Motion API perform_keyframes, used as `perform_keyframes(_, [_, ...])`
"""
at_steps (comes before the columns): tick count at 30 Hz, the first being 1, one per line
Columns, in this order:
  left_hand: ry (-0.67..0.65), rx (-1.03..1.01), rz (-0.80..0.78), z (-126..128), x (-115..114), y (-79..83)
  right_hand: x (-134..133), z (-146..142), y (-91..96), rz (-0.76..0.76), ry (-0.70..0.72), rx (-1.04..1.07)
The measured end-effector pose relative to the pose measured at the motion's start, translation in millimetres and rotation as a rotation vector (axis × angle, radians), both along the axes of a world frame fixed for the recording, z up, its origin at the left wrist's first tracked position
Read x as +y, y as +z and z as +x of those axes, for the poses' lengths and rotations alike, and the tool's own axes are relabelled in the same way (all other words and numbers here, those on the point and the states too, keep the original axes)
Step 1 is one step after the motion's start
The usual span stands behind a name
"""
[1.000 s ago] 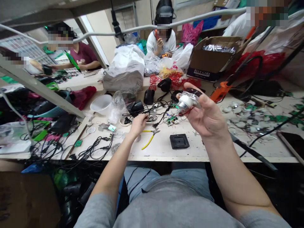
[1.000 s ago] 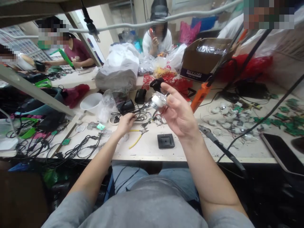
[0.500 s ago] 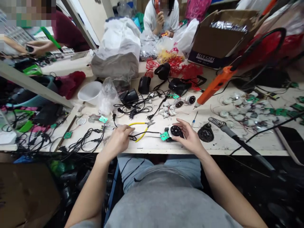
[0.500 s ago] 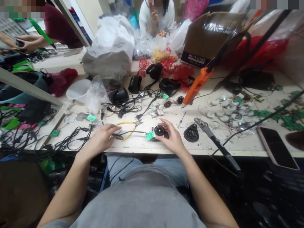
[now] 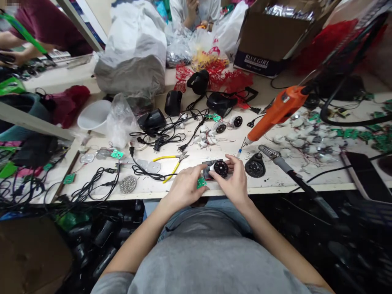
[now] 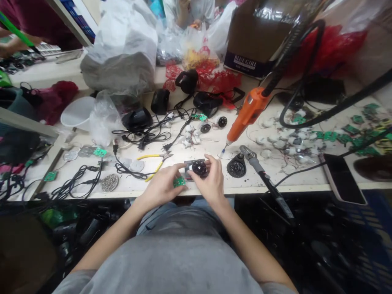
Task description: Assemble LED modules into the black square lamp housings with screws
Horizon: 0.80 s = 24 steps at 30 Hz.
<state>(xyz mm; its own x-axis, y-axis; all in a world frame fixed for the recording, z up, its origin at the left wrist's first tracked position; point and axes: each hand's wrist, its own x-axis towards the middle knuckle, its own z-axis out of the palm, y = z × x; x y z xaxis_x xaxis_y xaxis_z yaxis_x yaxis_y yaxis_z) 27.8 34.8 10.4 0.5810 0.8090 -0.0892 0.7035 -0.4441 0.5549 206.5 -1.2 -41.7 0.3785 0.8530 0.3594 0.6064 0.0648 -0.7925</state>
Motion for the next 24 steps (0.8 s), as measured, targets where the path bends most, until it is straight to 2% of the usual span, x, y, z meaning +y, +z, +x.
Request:
perform_keyframes(4, [-0.016, 0.03, -0.112, -9, -5, 4.7, 4, -15, -7.4, -0.02, -0.117, -0.194])
perform_keyframes(7, [0.008, -0.097, -0.041, -5, -1, -3.8, 3, -18, -10.9, -0.037, -0.128, -0.315])
perform_keyframes(9, [0.007, -0.177, 0.027, 1, 4, -11.1, -2, -14, -9.4, -0.065, -0.088, -0.322])
perform_keyframes(11, [-0.018, -0.242, 0.048, 7, 7, -17.3, -11, -6, -1.0, -0.082, -0.019, -0.255])
perform_keyframes(13, [-0.034, -0.283, 0.039, 13, 8, -22.0, -21, 5, 16.0, -0.057, 0.035, -0.158])
perform_keyframes(16, [0.006, -0.306, 0.045, 21, 8, -27.3, -22, 22, 48.8, 0.087, -0.016, -0.077])
perform_keyframes(18, [0.055, -0.31, 0.073, 26, 9, -30.5, -5, 34, 63.3, 0.184, -0.094, -0.044])
perform_keyframes(20, [0.093, -0.304, 0.091, 32, 10, -33.3, 27, 50, 63.8, 0.249, -0.164, -0.053])
perform_keyframes(23, [0.103, -0.299, 0.066, 35, 13, -36.1, 88, 79, 42.4, 0.299, -0.227, -0.103])
perform_keyframes(24, [0.093, -0.308, 0.047, 34, 15, -36.5, 106, 88, 33.8, 0.282, -0.185, -0.103])
